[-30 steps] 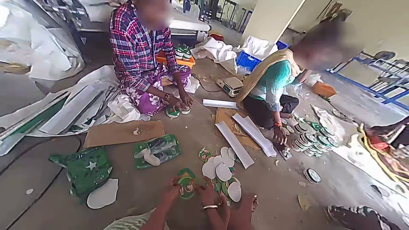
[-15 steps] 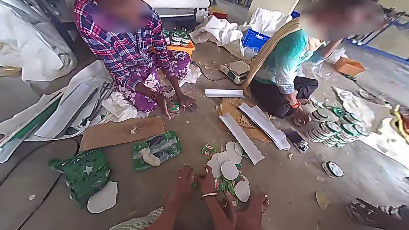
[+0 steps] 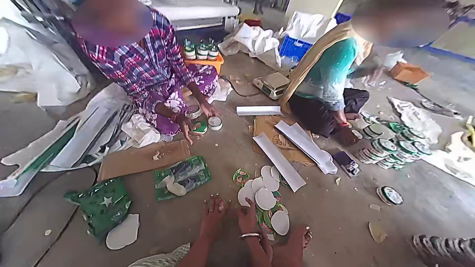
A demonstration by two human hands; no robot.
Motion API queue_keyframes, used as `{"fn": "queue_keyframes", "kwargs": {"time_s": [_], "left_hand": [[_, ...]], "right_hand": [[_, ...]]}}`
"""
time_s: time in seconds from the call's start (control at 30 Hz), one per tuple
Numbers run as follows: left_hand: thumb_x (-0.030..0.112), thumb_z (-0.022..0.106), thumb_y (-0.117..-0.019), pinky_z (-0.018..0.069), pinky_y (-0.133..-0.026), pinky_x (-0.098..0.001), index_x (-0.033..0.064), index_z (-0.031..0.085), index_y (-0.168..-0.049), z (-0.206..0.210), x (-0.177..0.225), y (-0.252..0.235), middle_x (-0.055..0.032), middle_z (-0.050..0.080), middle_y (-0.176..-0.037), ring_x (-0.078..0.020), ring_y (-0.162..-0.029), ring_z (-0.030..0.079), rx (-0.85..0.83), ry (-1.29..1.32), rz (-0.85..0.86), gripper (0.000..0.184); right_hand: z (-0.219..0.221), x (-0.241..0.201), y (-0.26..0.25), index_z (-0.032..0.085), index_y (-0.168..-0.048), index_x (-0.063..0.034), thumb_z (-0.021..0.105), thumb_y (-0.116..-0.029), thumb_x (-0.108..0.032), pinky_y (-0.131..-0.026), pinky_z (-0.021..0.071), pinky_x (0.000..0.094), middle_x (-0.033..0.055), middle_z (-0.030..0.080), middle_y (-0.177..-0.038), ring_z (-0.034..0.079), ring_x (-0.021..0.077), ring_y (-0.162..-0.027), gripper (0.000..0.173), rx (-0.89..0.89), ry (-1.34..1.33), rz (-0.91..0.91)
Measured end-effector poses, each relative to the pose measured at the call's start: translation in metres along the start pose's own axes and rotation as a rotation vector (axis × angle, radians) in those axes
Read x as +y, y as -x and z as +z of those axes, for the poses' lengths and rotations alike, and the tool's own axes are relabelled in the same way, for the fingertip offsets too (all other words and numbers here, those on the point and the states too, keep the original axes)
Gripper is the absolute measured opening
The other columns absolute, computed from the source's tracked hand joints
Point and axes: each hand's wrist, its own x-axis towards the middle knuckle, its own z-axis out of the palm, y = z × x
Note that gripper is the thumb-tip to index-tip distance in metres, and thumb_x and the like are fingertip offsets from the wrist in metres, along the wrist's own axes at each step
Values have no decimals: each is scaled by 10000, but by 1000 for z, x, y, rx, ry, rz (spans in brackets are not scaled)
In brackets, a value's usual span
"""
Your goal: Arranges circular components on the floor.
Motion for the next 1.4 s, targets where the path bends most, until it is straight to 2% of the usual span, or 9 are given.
{"fn": "queue_keyframes", "kwargs": {"time_s": [0.2,0.33,0.5,0.6,0.7,0.9,1.0,1.1,1.4], "left_hand": [[381,883,-745,380,-1132,-619,132,258,-1626,3,-21,-5,-357,230,-1609,-561,-1441,325,96,260,-101,1109],[405,901,-717,409,-1131,-565,65,168,-1630,-20,-13,-3,-317,341,-1571,-488,-1418,409,66,256,-114,1219],[384,973,-504,445,-1086,-596,-63,206,-1586,-38,28,40,-344,455,-1485,-486,-1324,516,341,571,281,1399],[508,989,-440,279,-1197,-634,-34,143,-1616,-58,45,57,-310,207,-1649,-478,-1514,264,235,490,284,1547],[611,888,-532,246,-1160,-719,-125,231,-1561,-45,24,44,-385,244,-1601,-564,-1494,223,483,626,273,1425],[496,699,-859,237,-1189,-663,-80,197,-1587,-58,-6,23,-336,221,-1632,-513,-1506,240,458,744,26,1056],[481,618,-922,253,-1182,-664,-76,351,-1537,-53,-1,-11,-327,346,-1581,-515,-1478,306,460,606,4,872],[407,581,-984,262,-1199,-621,12,456,-1511,-62,17,-66,-274,436,-1544,-476,-1463,359,341,427,-39,670],[537,791,-827,437,-1101,-574,166,362,-1584,-85,88,-204,-294,209,-1638,-487,-1469,317,-7,189,-419,946]], "right_hand": [[-33,10,31,327,-1517,66,647,-987,-80,-864,548,418,270,665,-1144,681,283,-946,636,-39,-98,45],[-34,11,38,358,-1508,44,633,-1016,-150,-860,550,449,270,641,-1232,671,307,-1017,596,-122,-158,116],[-32,29,45,484,-1432,-54,282,-1104,-411,-896,566,380,109,666,-1246,660,171,-1078,525,-295,-885,146],[-31,52,50,580,-1328,-66,297,-1099,-411,-964,581,391,90,704,-1221,684,178,-1125,501,-345,-1328,-22],[-65,16,44,656,-1132,-136,299,-1016,-600,-791,632,454,92,758,-1054,741,239,-968,597,-283,-1525,98],[-222,-12,-34,401,-1444,-111,307,-1063,-231,-650,565,307,40,651,-1000,660,106,-790,411,327,-591,-76],[-265,19,-79,99,-1644,-58,604,-992,-197,-1078,389,633,329,377,-1554,460,472,-1366,836,483,96,62],[-246,76,-109,225,-1638,-103,696,-927,-370,-1027,292,818,289,329,-1612,337,589,-1426,894,583,687,193],[-237,100,-118,219,-1638,-88,681,-889,-587,-1021,278,816,242,328,-1633,315,539,-1469,1012,687,735,154]]}}
